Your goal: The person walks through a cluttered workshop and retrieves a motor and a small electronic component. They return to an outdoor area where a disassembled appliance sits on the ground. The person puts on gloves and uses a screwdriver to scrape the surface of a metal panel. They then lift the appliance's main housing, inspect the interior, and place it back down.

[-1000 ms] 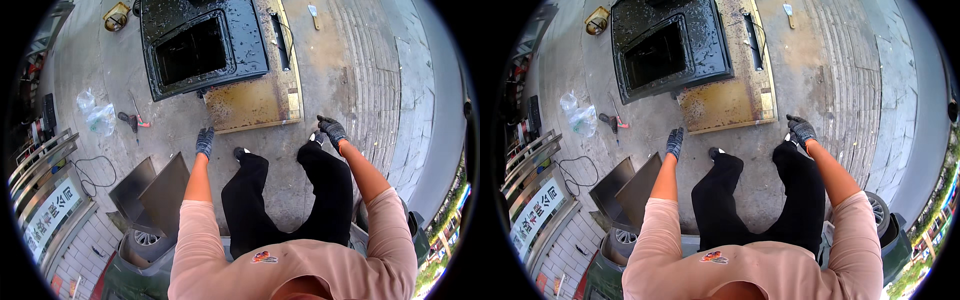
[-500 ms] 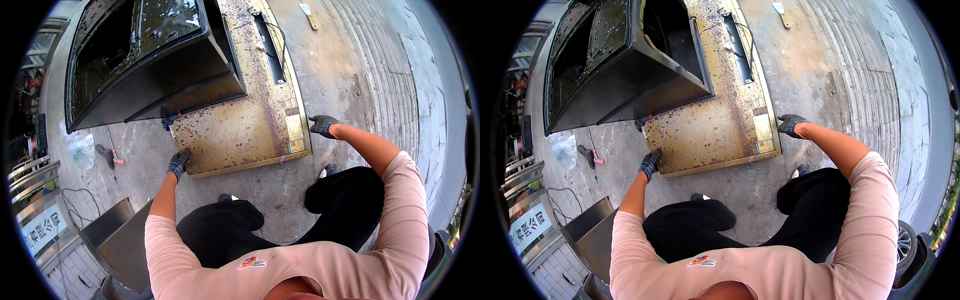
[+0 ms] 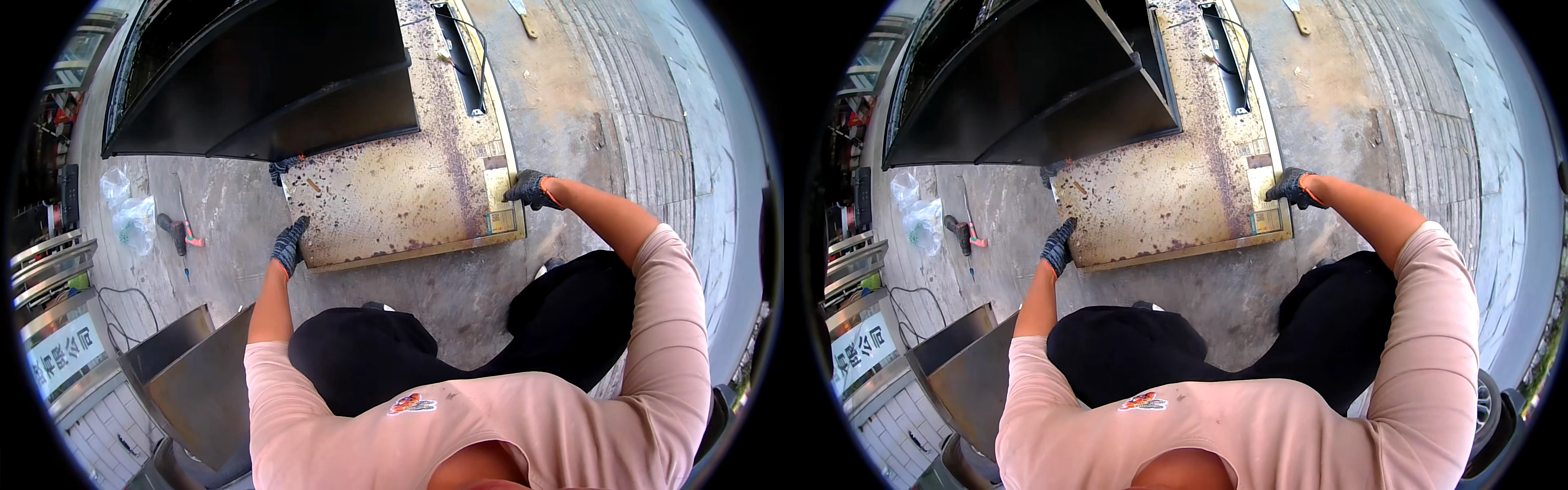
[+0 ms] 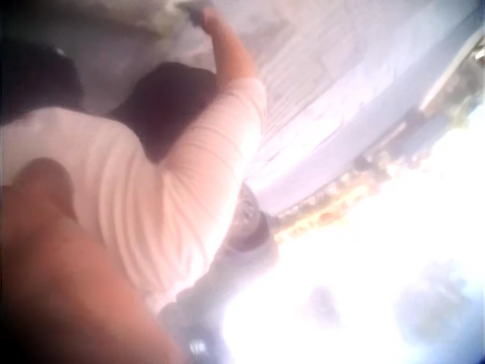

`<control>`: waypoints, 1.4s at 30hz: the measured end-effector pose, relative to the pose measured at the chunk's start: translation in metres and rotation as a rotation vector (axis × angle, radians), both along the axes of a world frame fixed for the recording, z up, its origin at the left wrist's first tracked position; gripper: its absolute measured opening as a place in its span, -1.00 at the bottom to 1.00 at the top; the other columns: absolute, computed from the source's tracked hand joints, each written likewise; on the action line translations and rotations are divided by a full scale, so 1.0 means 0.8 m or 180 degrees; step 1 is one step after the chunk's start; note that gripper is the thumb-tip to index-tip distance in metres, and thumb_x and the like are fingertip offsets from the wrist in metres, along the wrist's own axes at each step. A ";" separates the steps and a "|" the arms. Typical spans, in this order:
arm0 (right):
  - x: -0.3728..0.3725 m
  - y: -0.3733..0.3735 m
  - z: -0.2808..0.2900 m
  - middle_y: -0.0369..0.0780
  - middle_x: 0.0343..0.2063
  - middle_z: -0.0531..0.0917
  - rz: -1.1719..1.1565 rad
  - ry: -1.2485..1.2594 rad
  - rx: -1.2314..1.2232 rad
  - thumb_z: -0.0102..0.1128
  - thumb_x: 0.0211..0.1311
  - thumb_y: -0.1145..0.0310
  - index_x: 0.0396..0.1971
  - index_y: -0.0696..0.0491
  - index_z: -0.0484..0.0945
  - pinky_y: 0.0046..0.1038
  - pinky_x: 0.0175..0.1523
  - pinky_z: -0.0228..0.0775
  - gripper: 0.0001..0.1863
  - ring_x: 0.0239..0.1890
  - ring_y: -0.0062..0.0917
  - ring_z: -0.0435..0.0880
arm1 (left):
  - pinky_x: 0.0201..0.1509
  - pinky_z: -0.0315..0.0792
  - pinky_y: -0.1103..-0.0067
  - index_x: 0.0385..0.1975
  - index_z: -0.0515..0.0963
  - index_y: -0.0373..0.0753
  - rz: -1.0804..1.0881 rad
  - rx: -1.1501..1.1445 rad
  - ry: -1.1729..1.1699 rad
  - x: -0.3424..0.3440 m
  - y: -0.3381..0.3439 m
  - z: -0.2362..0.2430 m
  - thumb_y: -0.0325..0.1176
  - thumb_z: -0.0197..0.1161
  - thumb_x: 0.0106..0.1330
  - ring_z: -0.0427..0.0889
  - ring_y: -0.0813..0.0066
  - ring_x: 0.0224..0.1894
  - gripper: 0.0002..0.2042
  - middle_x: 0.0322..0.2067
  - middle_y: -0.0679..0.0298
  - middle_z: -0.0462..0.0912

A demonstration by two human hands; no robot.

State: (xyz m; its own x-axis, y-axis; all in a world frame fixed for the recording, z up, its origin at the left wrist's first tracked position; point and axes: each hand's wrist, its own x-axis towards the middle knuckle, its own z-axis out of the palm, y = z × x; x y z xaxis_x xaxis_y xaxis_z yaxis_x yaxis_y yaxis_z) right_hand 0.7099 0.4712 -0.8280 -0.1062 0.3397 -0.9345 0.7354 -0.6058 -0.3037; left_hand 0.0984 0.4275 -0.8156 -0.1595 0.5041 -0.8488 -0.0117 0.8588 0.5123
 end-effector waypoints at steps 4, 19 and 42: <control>-0.017 0.006 0.006 -0.14 -0.30 0.68 0.0165 -0.0141 -0.0065 0.43 0.06 0.08 -0.11 0.15 0.66 -0.28 -0.36 0.52 -0.50 -0.32 -0.38 0.62 | 0.14 0.52 0.33 0.16 0.47 -0.27 0.0230 0.0186 -0.0783 -0.004 -0.006 0.013 -0.02 0.35 0.28 0.64 0.27 0.01 -0.43 0.03 0.15 0.64; -0.044 0.002 -0.002 -0.30 -0.56 0.51 -0.0022 -0.0541 -0.0079 0.46 0.03 0.04 -0.17 -0.02 0.66 -0.36 -0.63 0.25 -0.57 -0.64 -0.51 0.39 | 0.02 0.53 0.48 0.05 0.57 -0.33 0.0276 0.0592 -0.0547 -0.006 -0.014 -0.018 -0.07 0.38 0.26 0.66 0.40 -0.10 -0.50 -0.08 0.20 0.68; -0.272 -0.096 0.112 0.06 -0.07 0.65 0.2326 -0.0464 0.0744 0.15 0.16 0.00 -0.08 0.18 0.62 -0.15 0.15 0.44 -0.46 0.04 -0.06 0.61 | 0.19 0.49 0.45 0.18 0.47 -0.35 0.0591 0.0325 -0.1176 -0.020 -0.022 -0.006 -0.09 0.31 0.33 0.62 0.33 0.06 -0.46 0.08 0.15 0.61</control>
